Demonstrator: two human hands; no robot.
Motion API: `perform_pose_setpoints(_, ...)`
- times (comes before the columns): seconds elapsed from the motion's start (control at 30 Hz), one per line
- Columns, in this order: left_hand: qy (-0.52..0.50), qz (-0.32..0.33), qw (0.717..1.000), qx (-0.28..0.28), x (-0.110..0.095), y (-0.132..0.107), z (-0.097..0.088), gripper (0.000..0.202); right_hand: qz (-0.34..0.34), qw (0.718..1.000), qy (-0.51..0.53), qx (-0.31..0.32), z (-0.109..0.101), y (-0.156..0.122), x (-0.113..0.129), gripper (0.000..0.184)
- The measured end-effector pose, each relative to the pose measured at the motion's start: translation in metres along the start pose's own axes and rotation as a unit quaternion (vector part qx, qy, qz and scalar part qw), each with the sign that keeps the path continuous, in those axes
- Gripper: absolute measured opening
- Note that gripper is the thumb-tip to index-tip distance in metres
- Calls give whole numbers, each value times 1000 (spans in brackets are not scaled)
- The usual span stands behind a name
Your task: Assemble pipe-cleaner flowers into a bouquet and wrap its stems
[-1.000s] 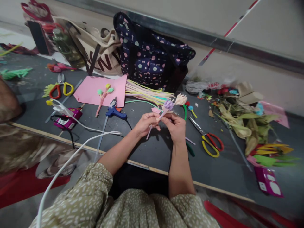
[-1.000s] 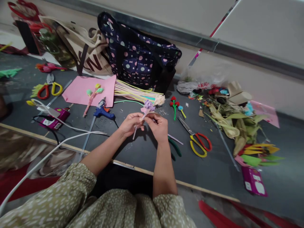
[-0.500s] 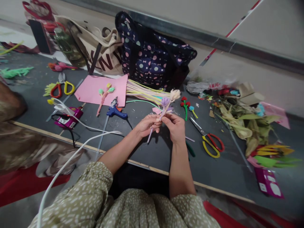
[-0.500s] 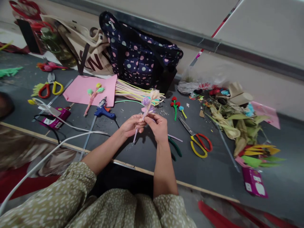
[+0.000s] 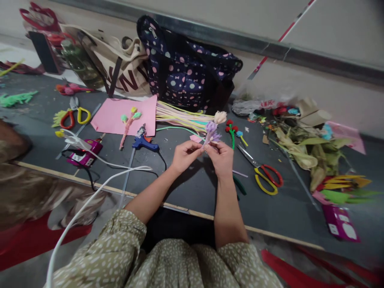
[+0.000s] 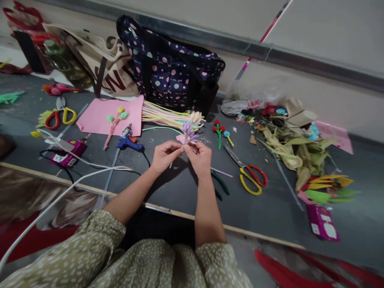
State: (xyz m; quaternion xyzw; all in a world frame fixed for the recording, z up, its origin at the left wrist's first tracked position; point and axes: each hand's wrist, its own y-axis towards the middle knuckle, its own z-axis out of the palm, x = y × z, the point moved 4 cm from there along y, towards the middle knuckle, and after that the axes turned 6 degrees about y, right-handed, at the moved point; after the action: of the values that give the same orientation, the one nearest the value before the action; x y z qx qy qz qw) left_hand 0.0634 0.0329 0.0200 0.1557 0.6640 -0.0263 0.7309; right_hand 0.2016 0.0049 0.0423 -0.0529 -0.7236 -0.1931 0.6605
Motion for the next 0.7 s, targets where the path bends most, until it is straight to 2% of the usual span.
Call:
perform_pose_setpoints(0.07,79,65,994,-26,-6,-2,-2,21,-2,1000,-13,0,0,0,0,20)
perform_pose_setpoints(0.17,152,131,979,-35,-12,-6,-3,16,-14,1000,-27,3,1,-1,3,19)
perform_pose_setpoints(0.3,185,154,970,-37,-14,-8,-3,16,-16,999,-31,4,4,-2,7,18)
perform_pose_setpoints(0.43,148,111,982,-34,-14,-8,-2,19,-10,999,-31,7,6,-3,6,19)
perform_pose_setpoints(0.57,-4,0,1000,-23,-4,-4,-1,19,-15,999,-27,17,7,-4,8,18)
perform_pose_setpoints(0.63,-73,-59,996,-9,4,-3,1,18,-7,1000,-18,21,8,-4,9,18)
perform_pose_setpoints(0.7,-102,-89,991,-1,8,-2,3,18,4,1000,-8,20,8,-4,10,17)
